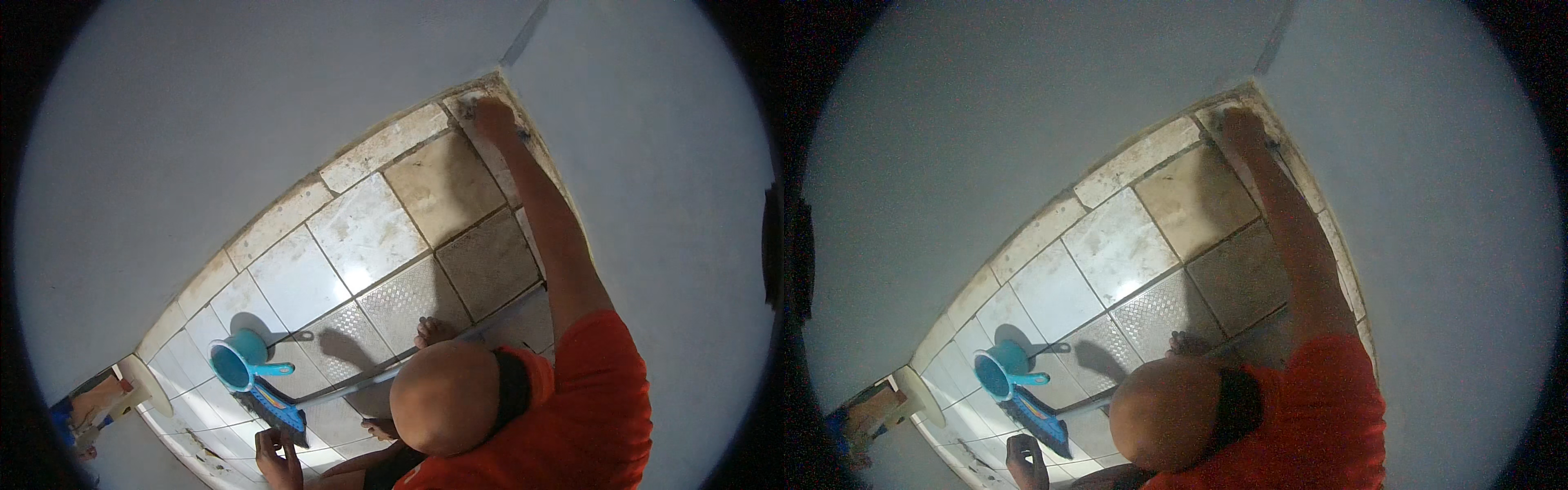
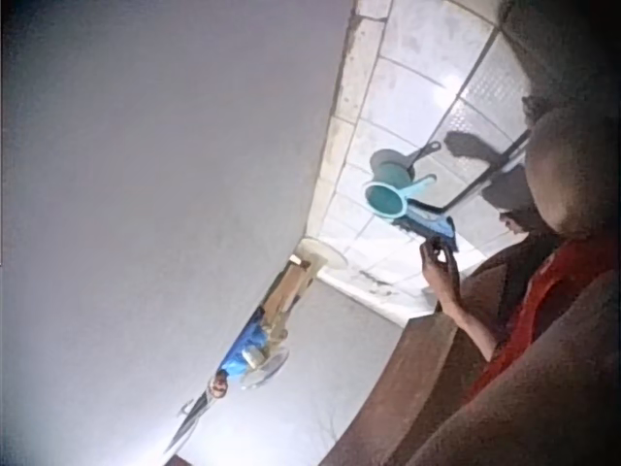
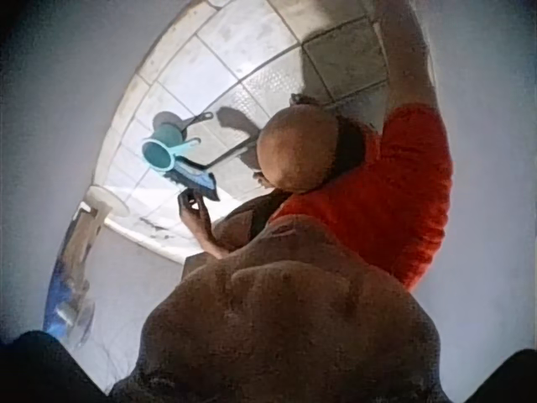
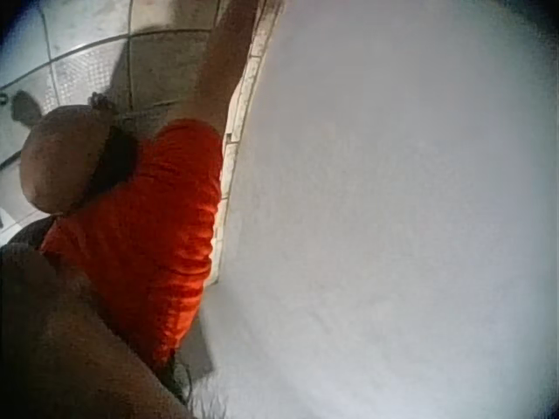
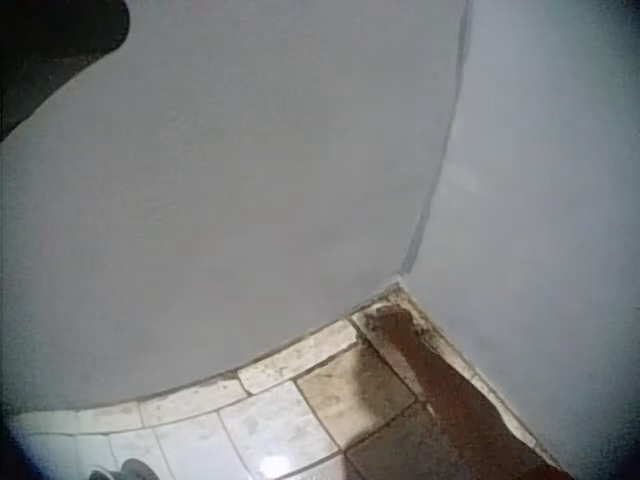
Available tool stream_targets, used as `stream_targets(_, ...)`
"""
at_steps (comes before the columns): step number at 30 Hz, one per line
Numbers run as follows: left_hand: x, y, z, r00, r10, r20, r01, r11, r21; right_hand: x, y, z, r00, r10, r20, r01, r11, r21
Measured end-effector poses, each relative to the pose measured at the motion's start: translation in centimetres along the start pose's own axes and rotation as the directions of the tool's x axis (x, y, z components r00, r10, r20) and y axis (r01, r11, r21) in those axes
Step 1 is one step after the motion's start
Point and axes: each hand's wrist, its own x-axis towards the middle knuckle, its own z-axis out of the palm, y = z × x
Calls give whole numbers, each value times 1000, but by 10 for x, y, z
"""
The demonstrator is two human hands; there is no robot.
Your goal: The person sweeps debris from a tiled floor using a broom and then uses a scraper to clean the grout lines and edges of the tiles.
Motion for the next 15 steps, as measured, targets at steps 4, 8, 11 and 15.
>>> stream_targets(4,1,5,-4,999,19,-51,-20,999,-33,23,6,8,991,30,128,-24,999,-46)
stream_targets(8,-3,10,-7,999,-33,-34,32,999,-21,21,14,15,1000,-14,6,14,993,-119)
stream_targets(11,-2,11,-8,999,-38,-11,38,998,-47,21,20,19,961,106,255,-111,994,5)
stream_targets(15,6,8,0,1000,0,-4,0,1000,-7,22,26,12,917,172,361,-162,985,-59)
